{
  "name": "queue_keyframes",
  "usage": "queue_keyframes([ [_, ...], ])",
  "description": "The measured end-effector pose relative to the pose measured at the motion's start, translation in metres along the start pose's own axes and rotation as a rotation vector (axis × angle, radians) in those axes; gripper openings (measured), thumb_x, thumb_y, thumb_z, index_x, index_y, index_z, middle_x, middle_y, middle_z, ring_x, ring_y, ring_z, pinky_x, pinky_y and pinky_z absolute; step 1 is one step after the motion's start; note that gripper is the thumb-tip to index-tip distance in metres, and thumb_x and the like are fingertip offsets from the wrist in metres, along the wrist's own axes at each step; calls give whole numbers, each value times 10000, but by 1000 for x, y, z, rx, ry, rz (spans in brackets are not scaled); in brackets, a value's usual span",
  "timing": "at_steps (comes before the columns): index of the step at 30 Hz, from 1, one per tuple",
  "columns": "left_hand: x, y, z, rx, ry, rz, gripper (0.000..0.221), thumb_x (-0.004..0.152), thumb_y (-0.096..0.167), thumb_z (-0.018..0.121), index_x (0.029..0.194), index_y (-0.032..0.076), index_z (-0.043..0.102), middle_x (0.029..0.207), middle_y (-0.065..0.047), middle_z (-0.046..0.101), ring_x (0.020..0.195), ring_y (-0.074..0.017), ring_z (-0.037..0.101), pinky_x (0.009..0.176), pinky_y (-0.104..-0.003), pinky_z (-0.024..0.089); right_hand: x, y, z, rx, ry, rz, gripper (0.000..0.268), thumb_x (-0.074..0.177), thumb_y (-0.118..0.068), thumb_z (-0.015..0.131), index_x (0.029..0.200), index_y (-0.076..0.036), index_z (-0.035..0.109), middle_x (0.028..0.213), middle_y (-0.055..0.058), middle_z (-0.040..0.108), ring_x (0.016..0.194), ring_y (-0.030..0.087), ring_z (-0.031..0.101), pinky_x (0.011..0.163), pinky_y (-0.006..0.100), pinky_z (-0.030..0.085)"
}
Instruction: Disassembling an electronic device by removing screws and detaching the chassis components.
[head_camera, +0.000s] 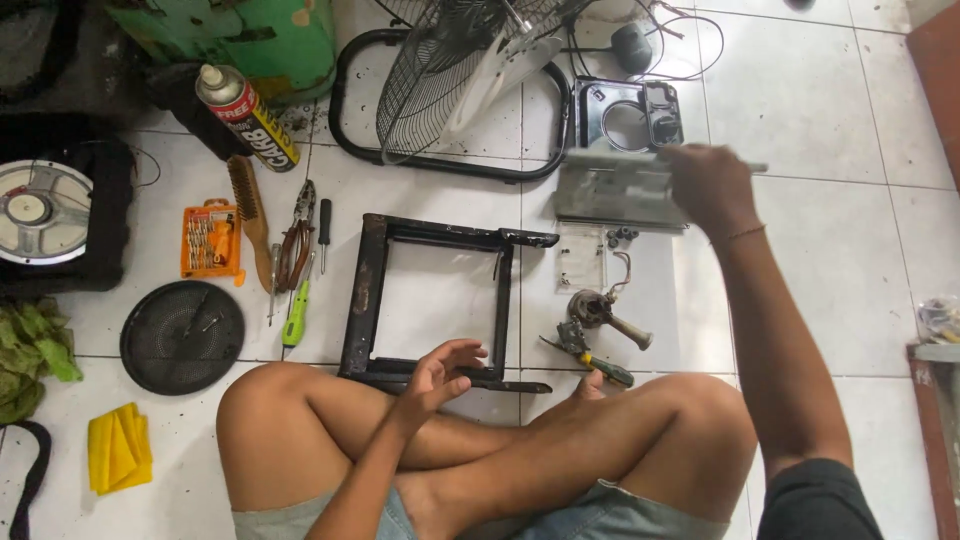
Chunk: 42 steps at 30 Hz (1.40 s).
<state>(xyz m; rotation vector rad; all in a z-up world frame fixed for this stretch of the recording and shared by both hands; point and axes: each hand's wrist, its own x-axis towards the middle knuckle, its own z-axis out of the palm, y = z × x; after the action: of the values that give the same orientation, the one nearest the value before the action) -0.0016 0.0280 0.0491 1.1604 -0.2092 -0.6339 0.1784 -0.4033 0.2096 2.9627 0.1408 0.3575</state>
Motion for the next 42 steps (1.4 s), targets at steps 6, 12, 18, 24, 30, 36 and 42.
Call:
queue_keyframes([
  [6,4,1,-1,-2,9,-15,658,811,345,798,1367,54,601,1283,-152,698,1135,-234,629,832,-313,517,74,87,94,98,125,30,241,1026,-27,699,1153,-204,804,806,8,746,643,229,735,588,327,628],
  [12,4,25,8,-92,17,-24,591,781,257,746,1316,49,602,1243,-141,673,1137,-245,616,955,-401,479,84,79,126,451,171,47,277,864,112,662,1063,-2,818,858,179,758,651,272,677,678,379,551],
  [18,6,17,5,-113,9,1,556,809,233,745,1311,39,606,1240,-132,686,1129,-218,612,899,-340,457,87,82,157,487,177,94,340,817,136,651,1076,-10,816,907,160,771,676,256,683,705,363,558],
  [24,8,20,5,-135,4,-5,557,807,241,741,1307,36,607,1255,-136,680,1132,-229,615,926,-360,458,85,81,171,439,207,16,232,879,81,693,1036,-33,819,928,143,777,635,280,645,884,361,505],
  [30,8,25,7,-101,26,-23,549,784,249,730,1280,38,626,1229,-130,693,1111,-217,621,891,-349,453,85,82,184,486,114,70,229,891,91,706,1049,-52,788,1003,150,745,730,370,633,1207,653,199],
  [36,8,25,8,-113,16,-20,538,782,209,718,1280,29,622,1231,-128,686,1098,-207,616,880,-330,442,90,74,163,261,11,100,376,844,87,717,1144,-123,804,970,166,752,820,391,679,1134,759,191],
  [42,6,15,5,-118,1,7,519,794,175,708,1287,42,618,1241,-127,681,1116,-210,613,889,-331,443,77,68,141,194,39,4,447,854,62,735,1268,-104,767,1138,123,751,1066,360,653,1136,735,209],
])
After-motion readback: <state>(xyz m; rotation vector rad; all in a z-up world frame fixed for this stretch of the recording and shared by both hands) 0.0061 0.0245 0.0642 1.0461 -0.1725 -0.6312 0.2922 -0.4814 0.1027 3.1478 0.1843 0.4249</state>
